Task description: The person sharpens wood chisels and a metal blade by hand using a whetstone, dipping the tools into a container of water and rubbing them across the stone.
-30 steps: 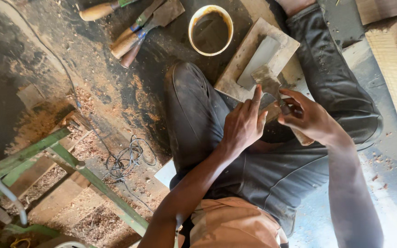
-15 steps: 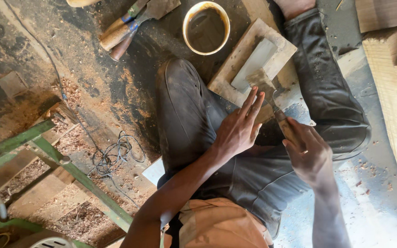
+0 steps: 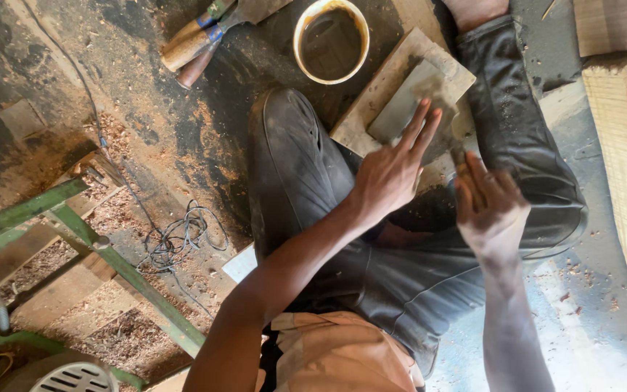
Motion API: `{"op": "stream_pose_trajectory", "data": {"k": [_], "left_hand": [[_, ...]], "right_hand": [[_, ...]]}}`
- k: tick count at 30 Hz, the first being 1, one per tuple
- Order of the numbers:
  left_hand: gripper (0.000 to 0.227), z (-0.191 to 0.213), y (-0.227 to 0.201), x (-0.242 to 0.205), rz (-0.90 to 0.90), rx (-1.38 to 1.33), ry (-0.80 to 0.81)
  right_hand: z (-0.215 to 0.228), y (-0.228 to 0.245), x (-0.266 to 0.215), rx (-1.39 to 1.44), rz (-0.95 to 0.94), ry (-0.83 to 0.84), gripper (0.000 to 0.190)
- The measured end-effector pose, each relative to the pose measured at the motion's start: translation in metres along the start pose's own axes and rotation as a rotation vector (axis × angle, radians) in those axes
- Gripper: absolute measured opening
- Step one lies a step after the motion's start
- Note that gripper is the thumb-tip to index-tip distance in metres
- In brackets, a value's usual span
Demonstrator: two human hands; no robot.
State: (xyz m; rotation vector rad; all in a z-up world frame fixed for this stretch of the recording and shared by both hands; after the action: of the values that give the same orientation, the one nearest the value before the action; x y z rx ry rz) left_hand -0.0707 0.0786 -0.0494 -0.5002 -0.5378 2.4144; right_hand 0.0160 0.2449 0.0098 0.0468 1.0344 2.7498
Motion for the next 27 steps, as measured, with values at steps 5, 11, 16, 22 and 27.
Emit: {"op": "stream_pose_trajectory", "data": {"k": [5, 11, 16, 22, 27], "left_hand": [[0.103, 0.007, -0.004, 0.016, -0.021, -0.087, -0.123], [0.101, 0.016, -0.015, -0.076, 0.063, -0.088, -0.012], [0.104, 0.007, -0.006, -0.048, 0.017, -0.126, -0.036], [0.108, 0.010, -0.002, 0.008, -0.060, -0.052, -0.082], [0.109, 0.025, -0.017, -0.062, 0.024, -0.123, -0.017]], "right_hand": [[0.006, -0.001, 0.014, 0.101, 0.143, -0.044, 0.031], [0.000, 0.032, -0.046, 0.156, 0.091, 0.042, 0.035], [0.001, 0.013, -0.038, 0.070, 0.123, -0.008, 0.032], [0.011, -0.003, 0.007, 0.066, 0.210, -0.105, 0.025], [0.010, 0.033, -0.042, 0.135, 0.093, 0.026, 0.035]]}}
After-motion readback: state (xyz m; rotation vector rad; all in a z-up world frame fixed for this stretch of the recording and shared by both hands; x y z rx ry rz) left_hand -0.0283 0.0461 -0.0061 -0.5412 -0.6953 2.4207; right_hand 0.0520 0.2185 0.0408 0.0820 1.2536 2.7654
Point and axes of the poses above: each hand's wrist, its own x-axis towards the middle knuckle, its own z-axis out of the back of the hand, y = z × x, the point moved 1 cm from there along x, towards the middle knuckle, and after that the axes turned 6 degrees about x, right-handed, at the moved point
